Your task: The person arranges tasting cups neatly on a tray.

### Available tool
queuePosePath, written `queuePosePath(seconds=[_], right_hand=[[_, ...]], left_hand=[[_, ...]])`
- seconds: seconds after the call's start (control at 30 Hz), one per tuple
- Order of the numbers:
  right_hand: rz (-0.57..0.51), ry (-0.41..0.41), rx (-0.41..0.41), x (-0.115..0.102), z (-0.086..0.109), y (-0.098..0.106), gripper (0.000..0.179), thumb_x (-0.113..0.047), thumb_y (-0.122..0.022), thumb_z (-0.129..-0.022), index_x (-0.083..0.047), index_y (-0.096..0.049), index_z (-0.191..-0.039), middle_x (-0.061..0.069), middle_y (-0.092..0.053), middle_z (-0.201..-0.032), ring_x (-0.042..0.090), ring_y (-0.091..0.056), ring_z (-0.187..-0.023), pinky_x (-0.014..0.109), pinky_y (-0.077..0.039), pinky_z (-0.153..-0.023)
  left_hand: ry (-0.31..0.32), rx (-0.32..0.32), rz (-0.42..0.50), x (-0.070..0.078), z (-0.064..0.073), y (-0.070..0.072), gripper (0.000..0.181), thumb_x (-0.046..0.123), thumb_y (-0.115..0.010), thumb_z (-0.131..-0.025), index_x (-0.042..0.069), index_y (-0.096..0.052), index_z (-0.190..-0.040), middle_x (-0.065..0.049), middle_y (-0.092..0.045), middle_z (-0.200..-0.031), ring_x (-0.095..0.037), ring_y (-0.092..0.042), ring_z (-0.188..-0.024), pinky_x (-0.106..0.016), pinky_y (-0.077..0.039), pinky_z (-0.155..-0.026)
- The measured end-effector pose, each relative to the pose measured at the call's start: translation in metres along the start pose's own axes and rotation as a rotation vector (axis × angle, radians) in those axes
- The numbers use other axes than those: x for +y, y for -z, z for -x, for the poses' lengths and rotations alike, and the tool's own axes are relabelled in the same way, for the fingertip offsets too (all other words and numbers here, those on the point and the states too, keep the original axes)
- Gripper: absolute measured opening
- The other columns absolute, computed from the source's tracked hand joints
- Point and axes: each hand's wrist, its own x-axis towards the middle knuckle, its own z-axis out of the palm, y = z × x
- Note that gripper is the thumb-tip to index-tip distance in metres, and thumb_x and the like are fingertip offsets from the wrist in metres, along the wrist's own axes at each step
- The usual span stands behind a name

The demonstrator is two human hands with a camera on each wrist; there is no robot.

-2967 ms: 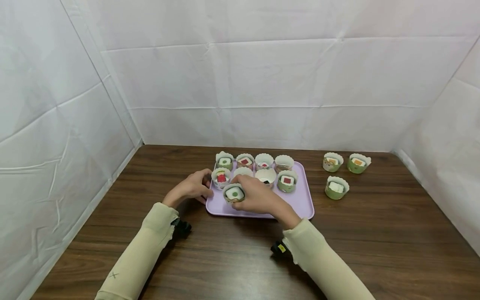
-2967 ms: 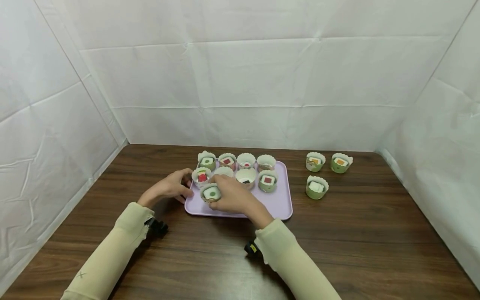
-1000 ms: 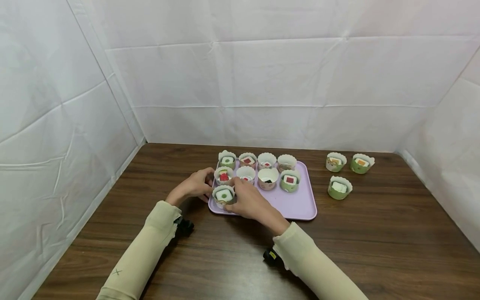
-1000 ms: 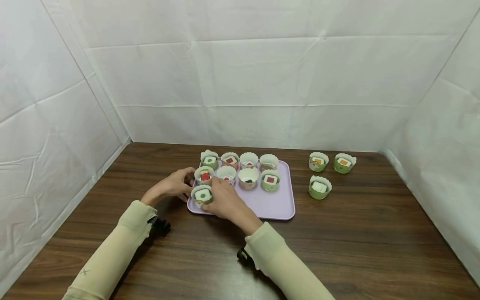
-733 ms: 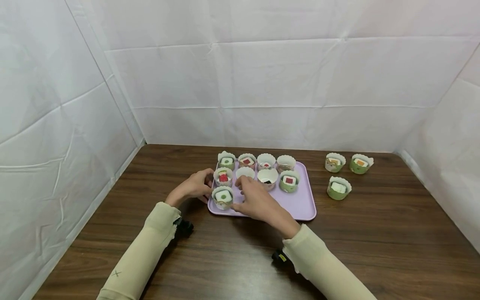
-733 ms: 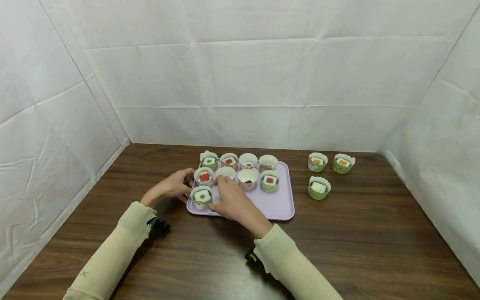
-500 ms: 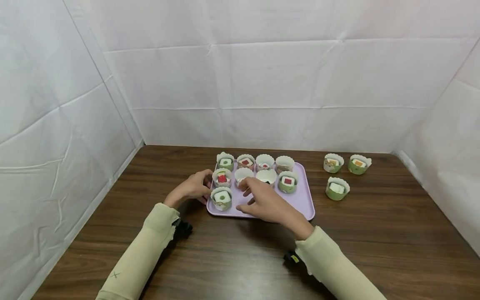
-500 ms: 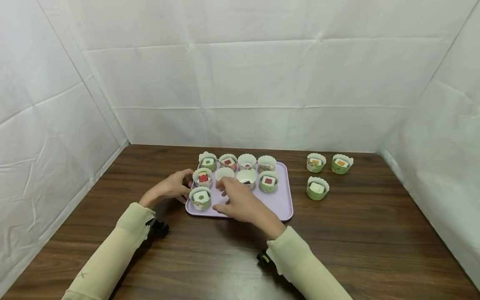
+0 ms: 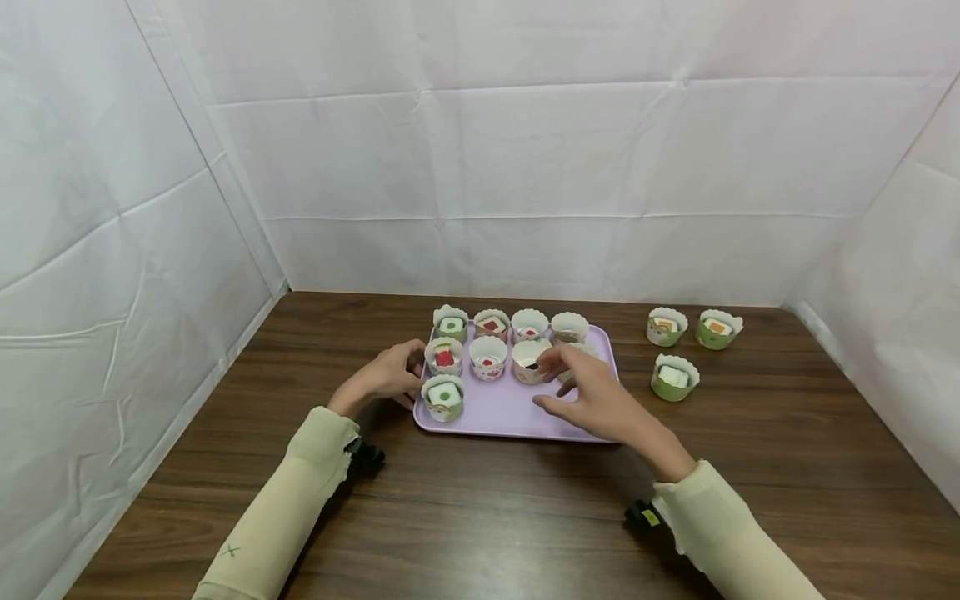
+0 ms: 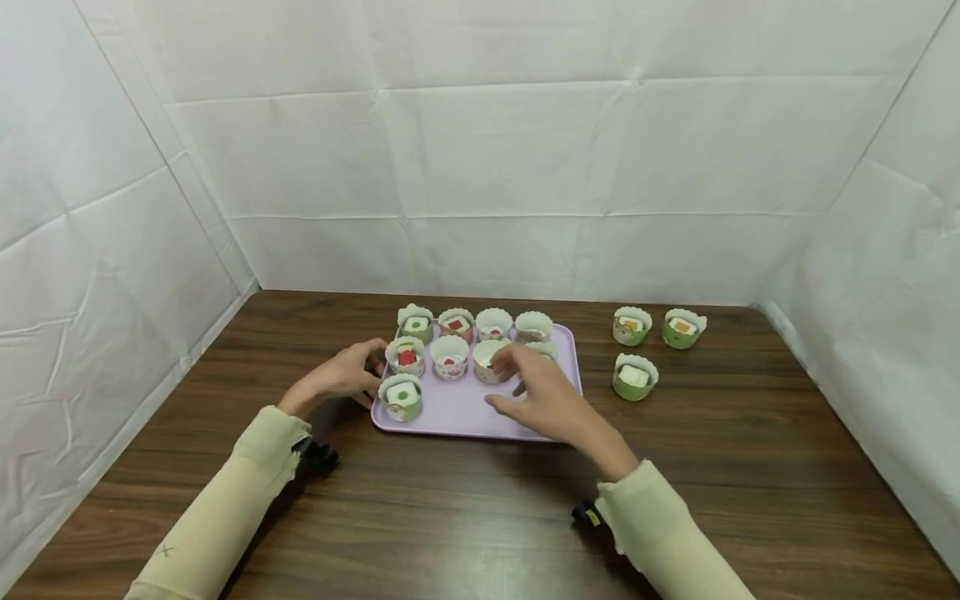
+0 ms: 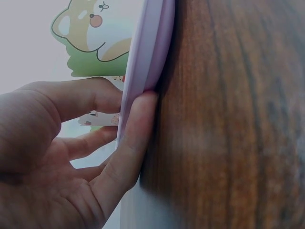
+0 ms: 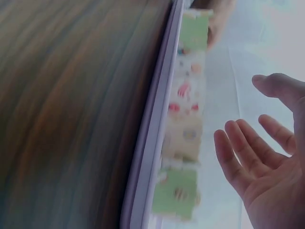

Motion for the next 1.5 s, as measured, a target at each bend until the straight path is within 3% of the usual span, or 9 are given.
queuePosePath(seconds=[0.17, 0.3, 0.5, 0.7, 0.97, 1.13, 1.27, 1.37, 1.5], right_hand=[[0.024, -0.01, 0.078, 0.019, 0.01, 0.024, 0.043, -0.004, -0.085, -0.081, 0.001, -0.062, -0.117, 0.015, -0.072, -0.105, 0.03, -0.071, -0.095, 0.029, -0.064, -0.074], [0.009, -0.082, 0.146, 0.033, 0.015, 0.048, 0.037, -0.003, -0.084, -0.083, -0.001, -0.064, -0.115, 0.014, -0.072, -0.107, 0.03, -0.071, -0.096, 0.027, -0.064, -0.077], [0.035, -0.193, 0.19, 0.05, 0.027, 0.082, 0.036, -0.013, -0.081, -0.089, -0.004, -0.065, -0.121, 0.015, -0.07, -0.115, 0.002, -0.065, -0.098, 0.011, -0.056, -0.081], [0.039, -0.254, 0.194, 0.071, 0.043, 0.1, 0.045, -0.017, -0.081, -0.09, -0.003, -0.062, -0.127, 0.017, -0.066, -0.124, -0.017, -0.056, -0.098, 0.006, -0.051, -0.083], [0.083, -0.321, 0.148, 0.096, 0.058, 0.113, 0.05, -0.023, -0.083, -0.089, -0.006, -0.062, -0.132, 0.013, -0.065, -0.13, -0.016, -0.053, -0.103, 0.019, -0.051, -0.09], [0.077, -0.382, 0.069, 0.105, 0.061, 0.116, 0.06, -0.028, -0.082, -0.089, -0.005, -0.057, -0.139, 0.018, -0.062, -0.139, -0.019, -0.049, -0.106, 0.018, -0.049, -0.091], [0.048, -0.423, 0.013, 0.11, 0.062, 0.115, 0.064, -0.027, -0.081, -0.091, -0.003, -0.053, -0.143, 0.021, -0.058, -0.144, 0.007, -0.059, -0.121, 0.019, -0.05, -0.094], [0.063, -0.434, -0.022, 0.113, 0.063, 0.114, 0.066, -0.024, -0.08, -0.091, 0.0, -0.05, -0.145, 0.023, -0.057, -0.144, 0.033, -0.056, -0.13, 0.035, -0.051, -0.101], [0.089, -0.421, -0.047, 0.118, 0.065, 0.112, 0.069, -0.018, -0.081, -0.089, 0.003, -0.048, -0.146, 0.028, -0.057, -0.14, 0.046, -0.052, -0.132, 0.059, -0.046, -0.105]], left_hand=[[-0.003, 0.003, 0.002, -0.002, -0.001, -0.001, 0.048, 0.0, -0.064, -0.094, 0.002, -0.048, -0.138, -0.016, -0.056, -0.101, -0.02, -0.062, -0.072, -0.037, -0.066, -0.064], [-0.003, 0.011, 0.001, -0.002, -0.002, -0.001, 0.047, -0.001, -0.064, -0.093, 0.003, -0.049, -0.138, -0.016, -0.056, -0.101, -0.02, -0.062, -0.072, -0.036, -0.066, -0.063], [-0.006, 0.007, -0.006, -0.001, -0.002, -0.001, 0.047, 0.0, -0.063, -0.093, 0.002, -0.048, -0.138, -0.016, -0.056, -0.101, -0.02, -0.063, -0.072, -0.037, -0.066, -0.064], [-0.002, 0.004, -0.001, -0.001, -0.001, -0.001, 0.047, 0.0, -0.063, -0.094, 0.002, -0.048, -0.138, -0.016, -0.056, -0.102, -0.02, -0.063, -0.073, -0.037, -0.066, -0.064], [-0.004, 0.002, -0.002, -0.001, -0.002, -0.001, 0.048, 0.0, -0.064, -0.094, 0.002, -0.048, -0.139, -0.017, -0.057, -0.102, -0.021, -0.063, -0.073, -0.038, -0.066, -0.064], [-0.01, 0.005, -0.011, 0.0, -0.001, -0.001, 0.047, 0.0, -0.064, -0.094, 0.001, -0.048, -0.138, -0.017, -0.057, -0.102, -0.022, -0.064, -0.073, -0.037, -0.066, -0.063], [-0.012, 0.009, -0.008, 0.0, 0.0, 0.0, 0.046, 0.0, -0.065, -0.093, 0.001, -0.049, -0.137, -0.017, -0.057, -0.101, -0.022, -0.064, -0.073, -0.037, -0.066, -0.063], [-0.017, 0.008, -0.007, -0.001, -0.001, 0.0, 0.047, 0.0, -0.065, -0.093, 0.001, -0.049, -0.137, -0.017, -0.057, -0.101, -0.022, -0.065, -0.073, -0.038, -0.066, -0.064], [-0.017, 0.006, -0.008, -0.001, -0.001, 0.0, 0.048, -0.001, -0.064, -0.093, 0.001, -0.048, -0.138, -0.016, -0.057, -0.101, -0.022, -0.065, -0.073, -0.038, -0.066, -0.064]])
